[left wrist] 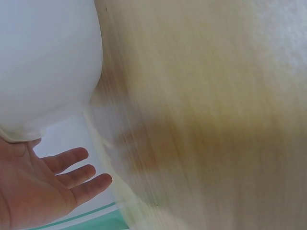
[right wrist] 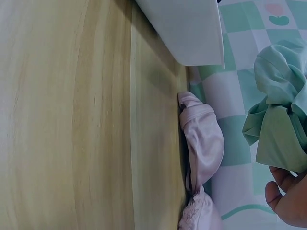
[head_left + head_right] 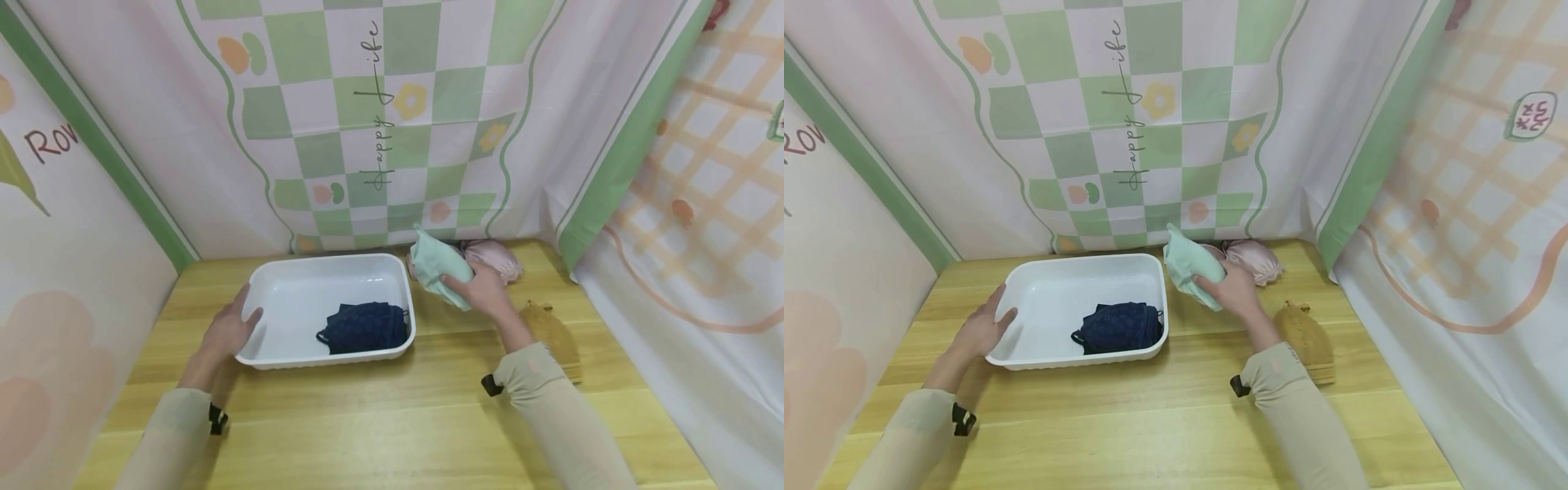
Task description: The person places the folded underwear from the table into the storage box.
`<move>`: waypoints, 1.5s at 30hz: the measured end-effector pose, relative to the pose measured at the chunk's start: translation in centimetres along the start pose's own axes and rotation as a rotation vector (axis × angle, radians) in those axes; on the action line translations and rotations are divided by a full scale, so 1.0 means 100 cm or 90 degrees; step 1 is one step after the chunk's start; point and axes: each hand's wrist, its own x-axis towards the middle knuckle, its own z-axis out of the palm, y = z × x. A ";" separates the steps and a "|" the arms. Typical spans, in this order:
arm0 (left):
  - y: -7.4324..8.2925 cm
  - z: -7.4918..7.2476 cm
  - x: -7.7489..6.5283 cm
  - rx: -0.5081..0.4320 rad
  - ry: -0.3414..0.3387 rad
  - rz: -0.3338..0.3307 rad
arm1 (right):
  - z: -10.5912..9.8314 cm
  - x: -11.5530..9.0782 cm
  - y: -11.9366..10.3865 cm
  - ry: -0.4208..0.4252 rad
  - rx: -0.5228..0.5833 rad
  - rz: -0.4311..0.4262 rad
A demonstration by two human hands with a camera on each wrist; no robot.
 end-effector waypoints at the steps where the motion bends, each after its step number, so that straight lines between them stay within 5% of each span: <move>1: 0.000 0.000 0.000 -0.001 0.000 0.000 | 0.000 0.001 -0.001 0.000 0.000 -0.003; 26: 0.001 0.000 0.001 0.006 -0.002 -0.003 | 0.016 0.014 -0.032 -0.002 0.007 -0.034; 45: 0.001 0.000 0.001 0.010 -0.004 -0.014 | 0.034 0.024 -0.048 -0.028 -0.056 -0.068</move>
